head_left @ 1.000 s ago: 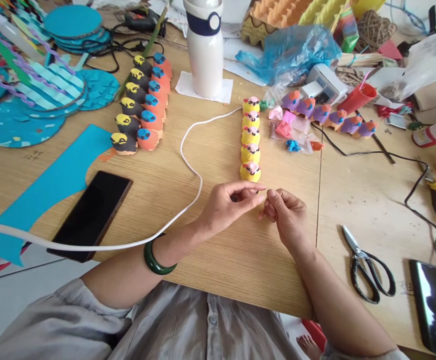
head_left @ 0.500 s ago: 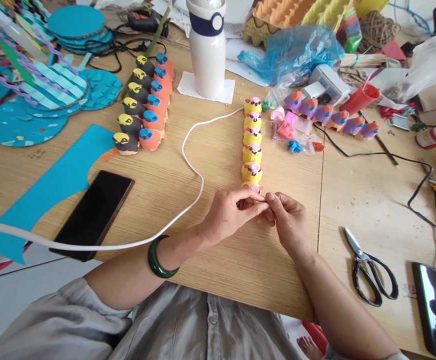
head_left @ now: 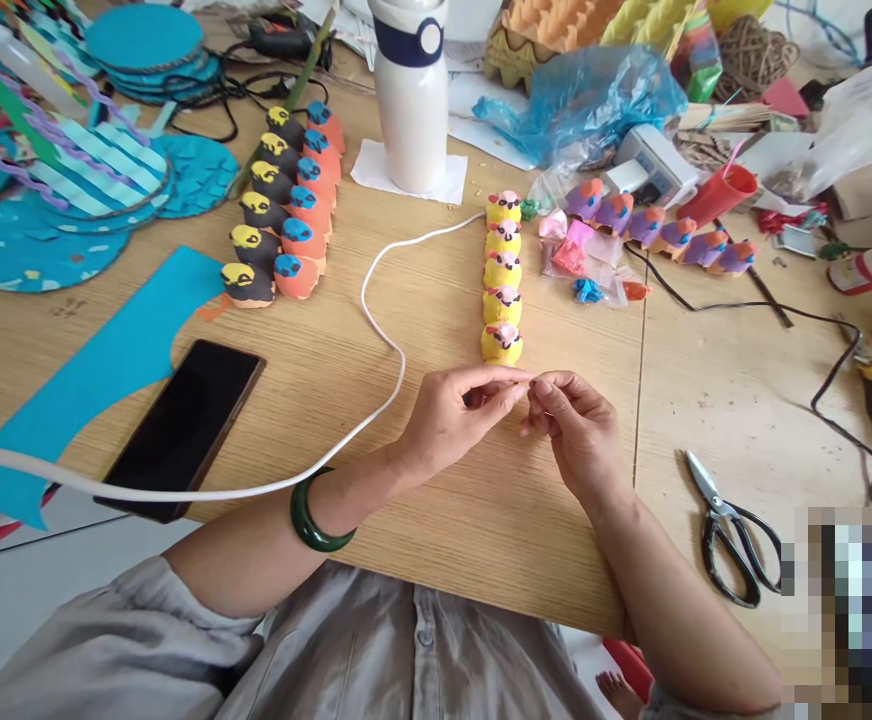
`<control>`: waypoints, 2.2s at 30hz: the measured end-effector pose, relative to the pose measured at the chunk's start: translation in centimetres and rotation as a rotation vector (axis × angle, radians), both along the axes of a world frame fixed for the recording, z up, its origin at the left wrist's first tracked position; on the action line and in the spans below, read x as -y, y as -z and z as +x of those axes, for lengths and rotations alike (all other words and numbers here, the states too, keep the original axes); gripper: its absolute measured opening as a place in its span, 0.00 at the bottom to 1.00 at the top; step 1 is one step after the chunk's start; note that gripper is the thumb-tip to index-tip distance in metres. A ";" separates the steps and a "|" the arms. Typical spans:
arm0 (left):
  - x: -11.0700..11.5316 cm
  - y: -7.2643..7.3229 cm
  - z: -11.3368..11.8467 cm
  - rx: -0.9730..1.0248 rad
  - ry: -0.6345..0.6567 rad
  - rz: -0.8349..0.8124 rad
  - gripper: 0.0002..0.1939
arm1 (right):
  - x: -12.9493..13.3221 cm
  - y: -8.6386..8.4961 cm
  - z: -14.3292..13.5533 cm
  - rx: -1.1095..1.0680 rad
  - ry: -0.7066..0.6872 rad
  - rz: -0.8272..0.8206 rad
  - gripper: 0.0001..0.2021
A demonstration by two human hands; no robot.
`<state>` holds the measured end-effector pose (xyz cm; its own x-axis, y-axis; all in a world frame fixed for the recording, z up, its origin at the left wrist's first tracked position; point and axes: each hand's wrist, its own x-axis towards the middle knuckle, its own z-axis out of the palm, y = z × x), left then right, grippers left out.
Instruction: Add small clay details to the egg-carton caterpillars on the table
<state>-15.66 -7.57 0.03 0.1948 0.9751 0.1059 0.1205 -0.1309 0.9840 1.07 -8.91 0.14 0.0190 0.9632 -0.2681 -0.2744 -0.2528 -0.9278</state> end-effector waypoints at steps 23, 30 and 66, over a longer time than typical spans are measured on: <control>-0.4 -0.3 -0.1 0.095 0.004 -0.241 0.14 | -0.2 -0.2 0.0 -0.004 0.021 -0.041 0.19; 0.0 0.5 0.3 0.075 0.070 -0.144 0.12 | 0.3 0.3 -0.2 0.065 -0.066 -0.008 0.22; -0.3 -0.2 -0.1 0.090 -0.024 -0.219 0.12 | -0.2 -0.3 -0.1 0.046 0.039 -0.046 0.19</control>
<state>-15.80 -7.26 0.25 0.1704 0.9810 -0.0929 0.0314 0.0888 0.9956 0.98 -8.70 0.42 0.0700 0.9481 -0.3103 -0.2428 -0.2856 -0.9271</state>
